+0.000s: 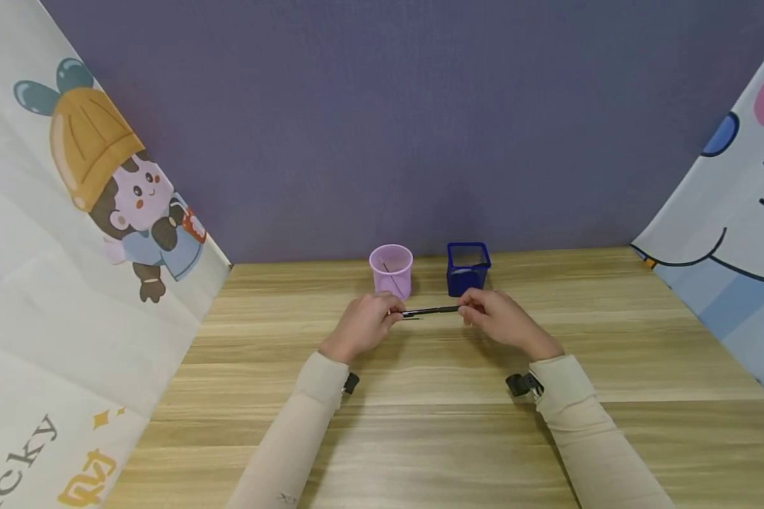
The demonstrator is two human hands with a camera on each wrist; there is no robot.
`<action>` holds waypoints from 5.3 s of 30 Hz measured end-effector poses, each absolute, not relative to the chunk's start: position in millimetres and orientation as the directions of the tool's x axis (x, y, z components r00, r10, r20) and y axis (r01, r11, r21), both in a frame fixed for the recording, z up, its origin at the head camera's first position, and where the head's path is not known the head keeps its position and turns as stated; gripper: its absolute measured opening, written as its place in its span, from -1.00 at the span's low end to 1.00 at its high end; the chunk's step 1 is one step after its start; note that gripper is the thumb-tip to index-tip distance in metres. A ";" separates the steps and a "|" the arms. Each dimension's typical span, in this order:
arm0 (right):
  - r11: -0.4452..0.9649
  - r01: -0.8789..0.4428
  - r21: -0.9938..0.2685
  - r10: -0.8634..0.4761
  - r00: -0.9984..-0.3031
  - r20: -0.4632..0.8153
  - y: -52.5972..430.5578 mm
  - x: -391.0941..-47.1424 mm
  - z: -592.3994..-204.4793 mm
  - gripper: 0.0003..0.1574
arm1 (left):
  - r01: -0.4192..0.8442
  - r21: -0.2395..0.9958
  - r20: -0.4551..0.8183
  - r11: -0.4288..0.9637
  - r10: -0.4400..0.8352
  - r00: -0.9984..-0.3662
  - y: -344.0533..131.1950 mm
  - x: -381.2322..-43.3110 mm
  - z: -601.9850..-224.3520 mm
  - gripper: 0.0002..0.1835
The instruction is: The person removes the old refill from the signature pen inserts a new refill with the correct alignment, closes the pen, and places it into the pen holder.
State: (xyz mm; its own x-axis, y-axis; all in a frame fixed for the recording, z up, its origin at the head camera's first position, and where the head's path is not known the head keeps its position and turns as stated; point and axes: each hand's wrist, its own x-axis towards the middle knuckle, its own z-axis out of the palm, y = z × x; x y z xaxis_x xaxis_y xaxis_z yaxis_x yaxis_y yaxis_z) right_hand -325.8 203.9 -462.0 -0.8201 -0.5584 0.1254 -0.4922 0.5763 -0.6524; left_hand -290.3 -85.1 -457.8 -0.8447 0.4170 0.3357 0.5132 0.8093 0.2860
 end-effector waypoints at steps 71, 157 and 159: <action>0.584 -0.553 -0.594 -0.552 -0.807 0.207 203.0 -326.1 -466.0 -0.91 | 0.507 0.298 0.330 0.809 0.411 -0.850 -84.0 -293.4 -460.6 -0.90; 0.574 -0.526 -0.628 -0.550 -0.816 0.181 203.3 -325.6 -463.4 -0.89 | 0.508 0.299 0.335 0.808 0.409 -0.849 -83.3 -292.8 -460.1 -0.89; 0.573 -0.517 -0.636 -0.550 -0.817 0.170 203.2 -325.2 -463.0 -0.90 | 0.509 0.299 0.338 0.808 0.409 -0.848 -83.4 -292.9 -460.4 -0.90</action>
